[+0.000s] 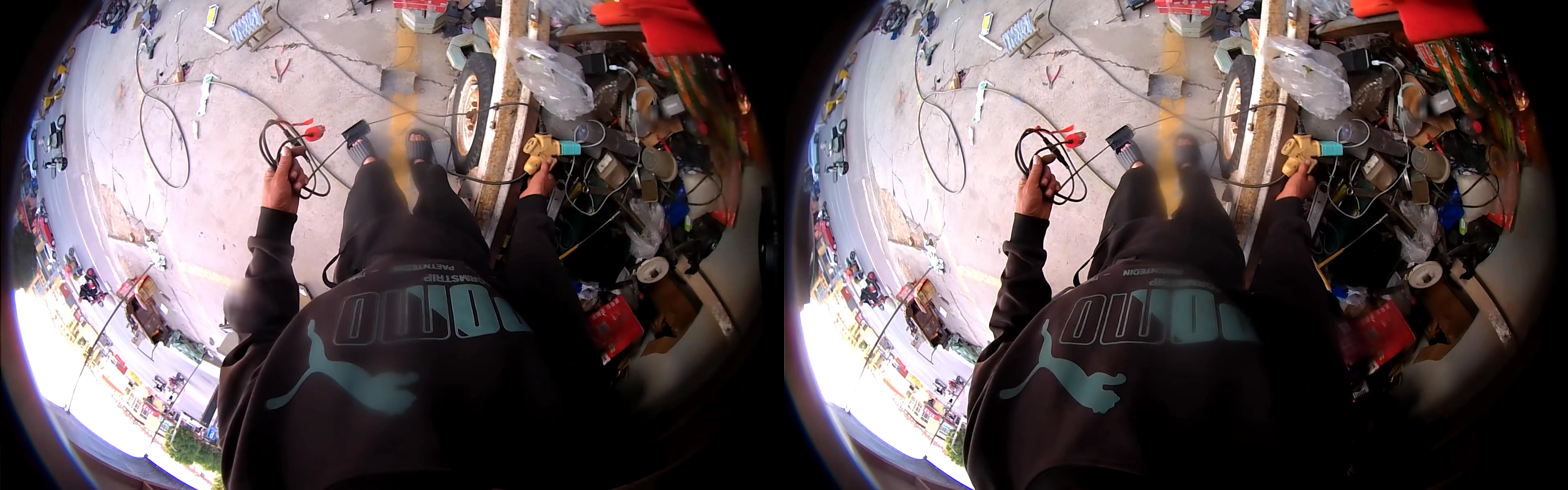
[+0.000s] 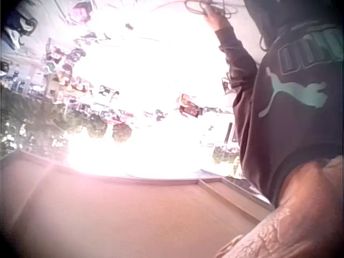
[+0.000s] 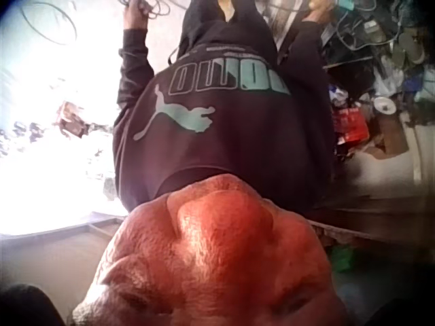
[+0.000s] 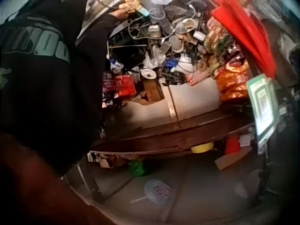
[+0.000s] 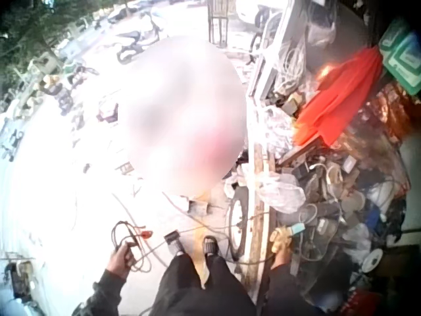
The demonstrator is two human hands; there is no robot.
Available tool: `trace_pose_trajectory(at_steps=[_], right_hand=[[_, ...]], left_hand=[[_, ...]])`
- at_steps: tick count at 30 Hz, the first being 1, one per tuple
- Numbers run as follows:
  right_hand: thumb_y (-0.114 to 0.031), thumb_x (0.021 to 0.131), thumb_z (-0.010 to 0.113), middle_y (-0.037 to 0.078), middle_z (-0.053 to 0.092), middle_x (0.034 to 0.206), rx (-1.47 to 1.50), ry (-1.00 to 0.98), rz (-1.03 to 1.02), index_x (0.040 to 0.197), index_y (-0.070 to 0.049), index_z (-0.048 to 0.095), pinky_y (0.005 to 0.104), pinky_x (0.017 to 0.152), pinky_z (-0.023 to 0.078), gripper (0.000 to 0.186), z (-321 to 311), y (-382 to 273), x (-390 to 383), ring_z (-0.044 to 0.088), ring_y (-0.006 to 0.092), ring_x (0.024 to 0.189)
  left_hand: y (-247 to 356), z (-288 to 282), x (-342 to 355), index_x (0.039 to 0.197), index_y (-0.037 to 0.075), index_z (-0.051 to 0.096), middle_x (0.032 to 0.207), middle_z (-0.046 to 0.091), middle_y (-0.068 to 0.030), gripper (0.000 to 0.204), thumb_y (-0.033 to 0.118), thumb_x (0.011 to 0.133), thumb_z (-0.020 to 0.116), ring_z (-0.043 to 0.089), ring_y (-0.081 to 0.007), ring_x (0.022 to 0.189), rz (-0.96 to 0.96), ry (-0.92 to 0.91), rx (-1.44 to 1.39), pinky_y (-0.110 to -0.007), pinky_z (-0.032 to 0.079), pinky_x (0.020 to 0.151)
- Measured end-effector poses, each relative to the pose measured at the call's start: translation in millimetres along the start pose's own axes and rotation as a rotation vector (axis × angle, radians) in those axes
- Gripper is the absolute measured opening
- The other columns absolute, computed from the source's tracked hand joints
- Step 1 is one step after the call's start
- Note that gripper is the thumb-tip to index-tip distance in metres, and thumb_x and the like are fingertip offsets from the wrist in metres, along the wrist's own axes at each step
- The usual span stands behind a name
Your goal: The person repairs a punctured bicycle inner tube by locating the leak, applying a patch, and using a handheld electric tool to heat and seal the repair. The person also retrieves a power adapter from a cluttered workbench to power the tool.
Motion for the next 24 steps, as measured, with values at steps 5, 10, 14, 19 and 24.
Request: trace_pose_trajectory(at_steps=[5,10,14,19,24], right_hand=[[-0.03,0.092,0.058,0.021,0.066,0.097,-0.457,-0.057,-0.284,0.104,0.007,0.058,0.0401,0.085,0.048,0.039,-13.0,-19.0,-83.9,0.063,0.0323,0.097],[-0.02,0.094,0.056,0.008,0.066,0.092,-0.251,-1.218,0.059,0.099,-0.001,0.063,0.0273,0.072,0.048,0.021,111.1,-6.7,-266.2,0.062,0.0156,0.083],[-0.043,0.098,0.049,0.005,0.068,0.1,-0.112,-1.508,0.799,0.11,-0.006,0.061,0.0309,0.078,0.049,0.04,212.3,16.7,-405.6,0.064,0.0167,0.092],[-0.042,0.095,0.053,0.001,0.065,0.085,-0.019,-1.419,0.605,0.091,-0.011,0.06,0.0323,0.067,0.047,0.032,291.6,49.0,-449.0,0.061,0.0172,0.077],[-0.026,0.095,0.053,0.005,0.062,0.085,0.142,-1.217,0.413,0.091,-0.008,0.059,0.0326,0.07,0.048,0.019,303.8,57.5,-425.9,0.058,0.0171,0.076]], left_hand=[[33.7,-39.9,-1.7,0.112,-0.004,0.06,0.07,0.049,0.001,0.035,0.028,0.101,0.05,0.049,-0.0105,0.061,0.055,-0.015,-0.015,-0.026,0.041,0.058],[51.9,-54.2,8.8,0.119,-0.003,0.058,0.084,0.061,-0.0022,0.031,0.02,0.1,0.049,0.063,-0.0146,0.08,0.038,-0.122,-0.07,-0.024,0.045,0.067],[52.5,-60.9,27.0,0.123,-0.002,0.058,0.099,0.064,-0.0048,0.035,0.0,0.09,0.046,0.064,-0.0165,0.095,-0.005,-0.199,-0.091,-0.023,0.044,0.07],[40.1,-71.0,52.9,0.124,-0.003,0.057,0.119,0.063,-0.0103,0.053,-0.01,0.075,0.041,0.06,-0.0174,0.109,-0.082,-0.276,-0.057,-0.024,0.045,0.073],[9.3,-72.7,85.1,0.123,-0.005,0.058,0.122,0.06,-0.0119,0.046,-0.006,0.078,0.047,0.061,-0.0178,0.094,-0.192,-0.247,-0.009,-0.029,0.05,0.079]])
Point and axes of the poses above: each hand's wrist, its own x-axis towards the middle knuckle, its own z-axis out of the palm, y = z × x, the point moved 4 cm from there along x, towards the middle knuckle
